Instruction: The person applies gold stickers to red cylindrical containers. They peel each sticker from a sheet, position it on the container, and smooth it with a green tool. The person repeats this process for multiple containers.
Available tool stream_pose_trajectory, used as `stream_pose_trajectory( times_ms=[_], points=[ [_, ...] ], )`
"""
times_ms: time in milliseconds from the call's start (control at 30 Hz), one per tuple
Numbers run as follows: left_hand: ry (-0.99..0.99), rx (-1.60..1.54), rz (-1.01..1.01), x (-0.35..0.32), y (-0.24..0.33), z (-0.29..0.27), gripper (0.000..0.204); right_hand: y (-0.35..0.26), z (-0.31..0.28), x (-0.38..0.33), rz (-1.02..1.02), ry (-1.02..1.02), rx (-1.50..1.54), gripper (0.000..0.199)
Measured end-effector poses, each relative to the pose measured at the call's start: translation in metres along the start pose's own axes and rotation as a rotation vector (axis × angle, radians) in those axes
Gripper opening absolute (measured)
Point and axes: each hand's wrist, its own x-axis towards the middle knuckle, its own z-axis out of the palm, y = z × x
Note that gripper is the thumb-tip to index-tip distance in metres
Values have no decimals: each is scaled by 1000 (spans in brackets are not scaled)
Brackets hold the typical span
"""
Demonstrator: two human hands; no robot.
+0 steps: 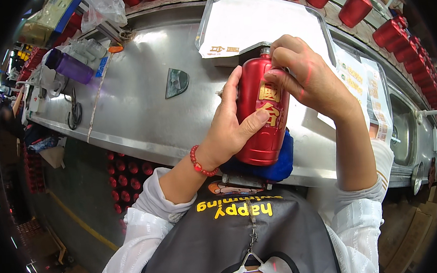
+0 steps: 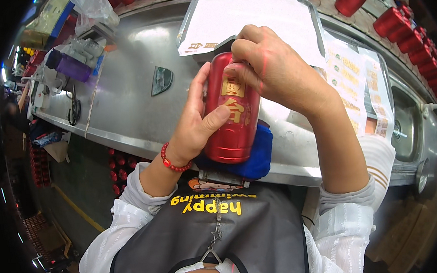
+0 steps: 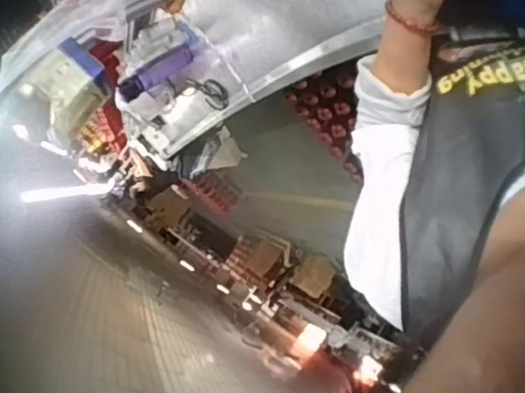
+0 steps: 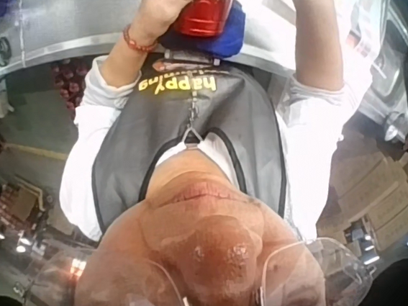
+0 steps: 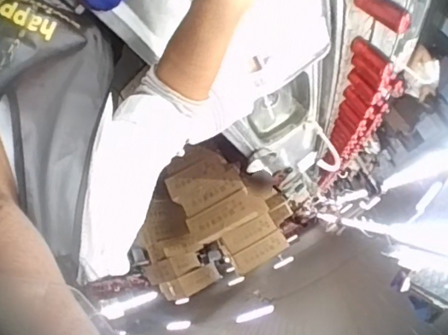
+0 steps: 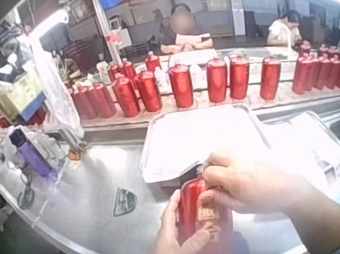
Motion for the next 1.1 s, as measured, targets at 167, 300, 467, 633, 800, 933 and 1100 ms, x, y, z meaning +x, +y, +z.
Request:
stream_pose_trajectory(
  times_ms=[167, 300, 467, 633, 800, 933, 1100],
  points=[
    [-2, -43, 5, -2, 6, 4, 96, 0, 1, 1, 4, -7, 2, 19],
    [-62, -7, -26, -1, 4, -3, 92, 0, 1, 1, 9, -5, 7, 19],
    [-16, -13, 6, -1, 3, 0, 95, -1, 1, 0, 50, 1, 31, 19],
    [-12, -21, 1, -1, 7, 3, 95, -3, -1, -2, 112, -38, 14, 22],
    [-14, 2, 5, -2, 5, 2, 95, -3, 1, -4, 155, -20, 28, 21],
    [-13, 11, 2, -2, 5, 1, 96, -3, 3, -5, 158, 19, 36, 21],
    [-12, 5, -6, -2, 9, 4, 96, -6, 4, -7, 271, 74, 68, 16]
  ],
)
